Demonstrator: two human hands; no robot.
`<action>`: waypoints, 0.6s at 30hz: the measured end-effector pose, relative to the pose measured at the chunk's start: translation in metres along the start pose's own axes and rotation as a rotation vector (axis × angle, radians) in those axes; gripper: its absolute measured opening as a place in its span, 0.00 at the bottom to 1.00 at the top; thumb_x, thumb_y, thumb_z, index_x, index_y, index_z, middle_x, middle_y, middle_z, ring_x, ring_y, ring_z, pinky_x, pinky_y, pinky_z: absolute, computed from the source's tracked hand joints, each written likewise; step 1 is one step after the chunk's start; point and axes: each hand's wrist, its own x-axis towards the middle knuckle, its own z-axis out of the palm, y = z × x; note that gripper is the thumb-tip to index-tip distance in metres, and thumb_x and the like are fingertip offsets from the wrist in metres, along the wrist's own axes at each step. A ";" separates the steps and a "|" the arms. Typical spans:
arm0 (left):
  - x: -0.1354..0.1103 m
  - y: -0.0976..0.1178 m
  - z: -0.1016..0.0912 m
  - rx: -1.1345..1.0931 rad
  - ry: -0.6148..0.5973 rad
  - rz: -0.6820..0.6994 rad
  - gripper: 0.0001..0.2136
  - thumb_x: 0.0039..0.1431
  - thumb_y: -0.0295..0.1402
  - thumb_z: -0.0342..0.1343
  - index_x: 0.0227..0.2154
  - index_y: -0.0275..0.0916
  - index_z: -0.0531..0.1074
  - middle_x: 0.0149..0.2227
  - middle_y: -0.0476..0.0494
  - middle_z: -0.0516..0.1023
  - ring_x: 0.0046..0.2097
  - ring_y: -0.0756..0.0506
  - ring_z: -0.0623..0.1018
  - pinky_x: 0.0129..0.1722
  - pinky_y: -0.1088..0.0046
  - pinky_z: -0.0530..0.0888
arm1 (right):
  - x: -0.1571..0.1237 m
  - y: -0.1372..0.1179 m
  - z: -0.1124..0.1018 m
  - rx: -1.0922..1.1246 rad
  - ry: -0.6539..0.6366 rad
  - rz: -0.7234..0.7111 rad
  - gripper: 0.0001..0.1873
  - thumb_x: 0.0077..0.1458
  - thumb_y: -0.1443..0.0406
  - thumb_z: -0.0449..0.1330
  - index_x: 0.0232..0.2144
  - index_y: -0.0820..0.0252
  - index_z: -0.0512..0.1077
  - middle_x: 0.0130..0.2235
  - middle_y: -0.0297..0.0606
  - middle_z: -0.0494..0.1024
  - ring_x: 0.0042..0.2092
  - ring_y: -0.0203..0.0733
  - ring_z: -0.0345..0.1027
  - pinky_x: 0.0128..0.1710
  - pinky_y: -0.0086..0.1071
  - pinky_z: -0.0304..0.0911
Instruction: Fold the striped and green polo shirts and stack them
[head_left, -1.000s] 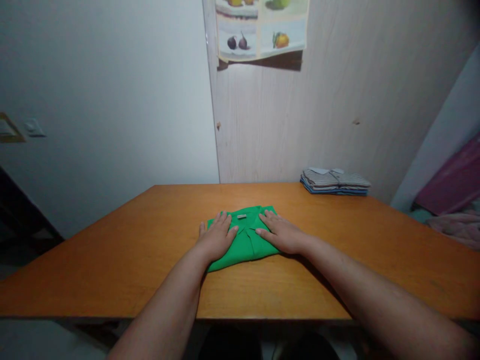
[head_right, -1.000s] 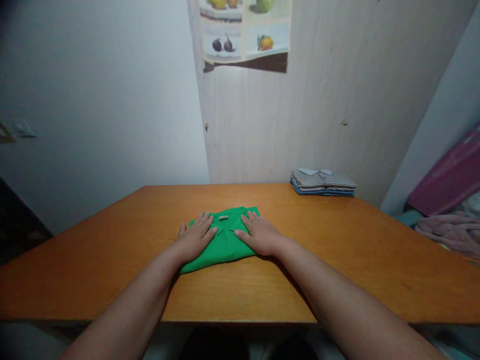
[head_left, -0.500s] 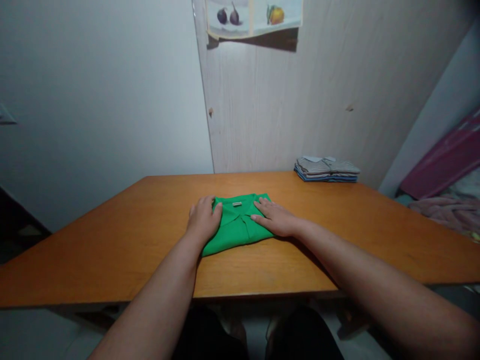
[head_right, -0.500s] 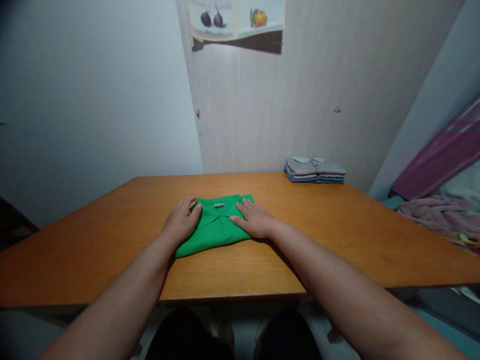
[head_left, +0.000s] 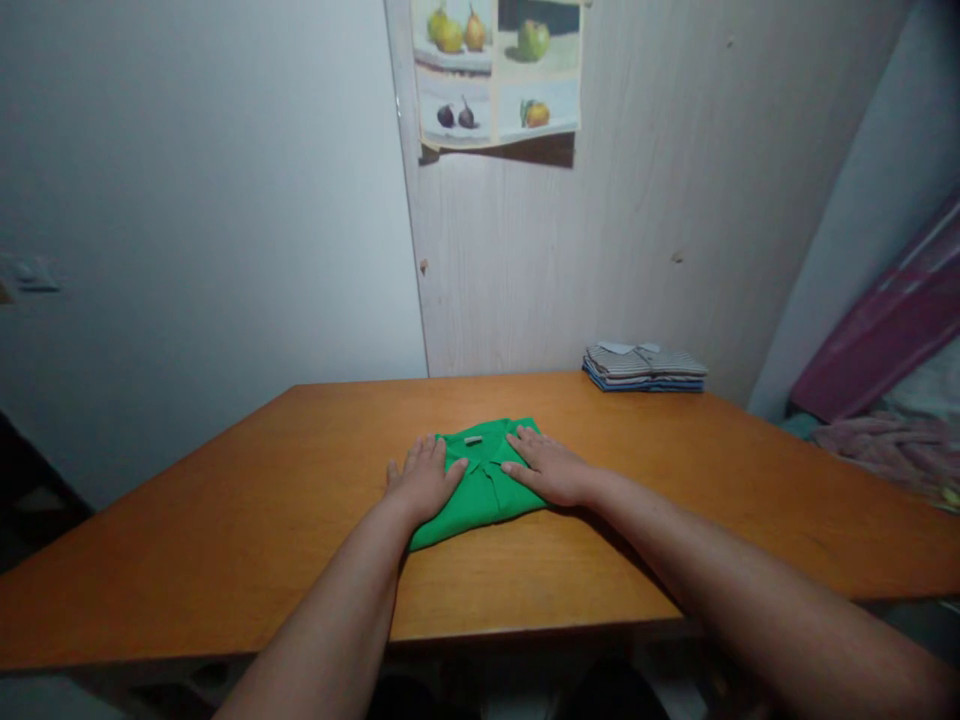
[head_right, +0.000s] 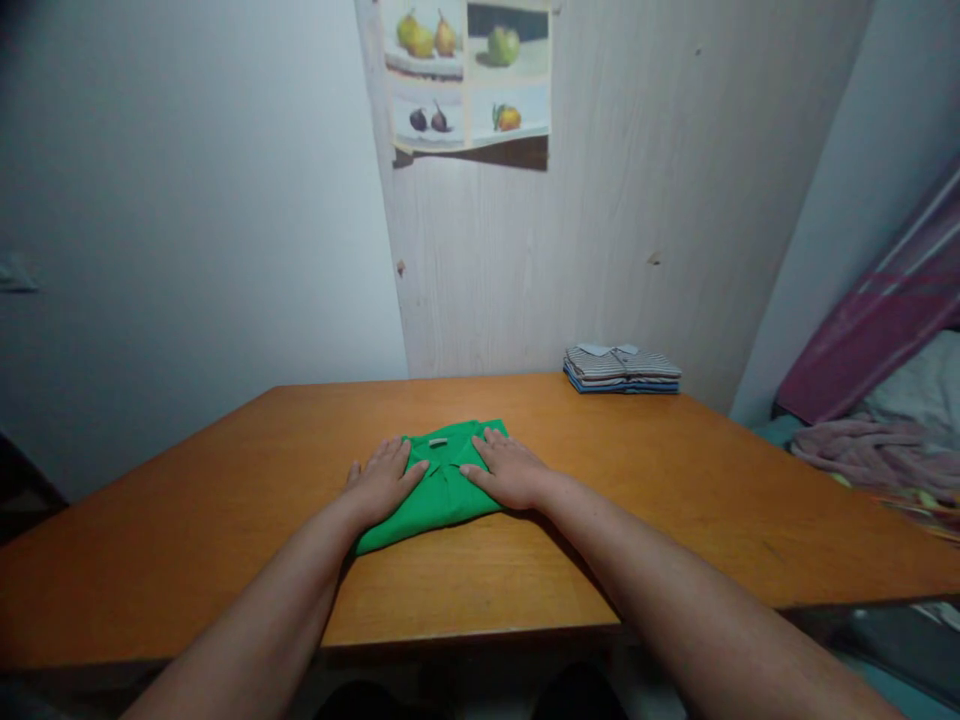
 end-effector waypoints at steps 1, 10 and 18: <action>0.000 -0.001 0.001 -0.009 0.007 0.001 0.37 0.65 0.57 0.35 0.70 0.39 0.53 0.74 0.35 0.45 0.74 0.33 0.46 0.65 0.33 0.49 | 0.000 0.000 0.000 0.001 -0.002 -0.001 0.52 0.61 0.34 0.38 0.71 0.66 0.51 0.73 0.50 0.45 0.73 0.56 0.36 0.71 0.49 0.37; 0.020 -0.024 -0.002 -0.764 0.359 -0.007 0.30 0.65 0.53 0.40 0.43 0.35 0.80 0.53 0.33 0.81 0.57 0.35 0.77 0.57 0.60 0.70 | -0.003 -0.009 -0.013 -0.016 -0.009 0.030 0.52 0.62 0.35 0.40 0.71 0.70 0.52 0.72 0.53 0.47 0.73 0.58 0.38 0.71 0.50 0.41; 0.034 -0.044 -0.001 -0.955 0.558 -0.206 0.32 0.67 0.55 0.38 0.47 0.33 0.78 0.48 0.31 0.83 0.54 0.36 0.79 0.52 0.61 0.73 | -0.032 -0.048 -0.015 -0.025 0.025 -0.075 0.46 0.64 0.37 0.41 0.72 0.59 0.49 0.74 0.46 0.42 0.74 0.55 0.33 0.71 0.52 0.36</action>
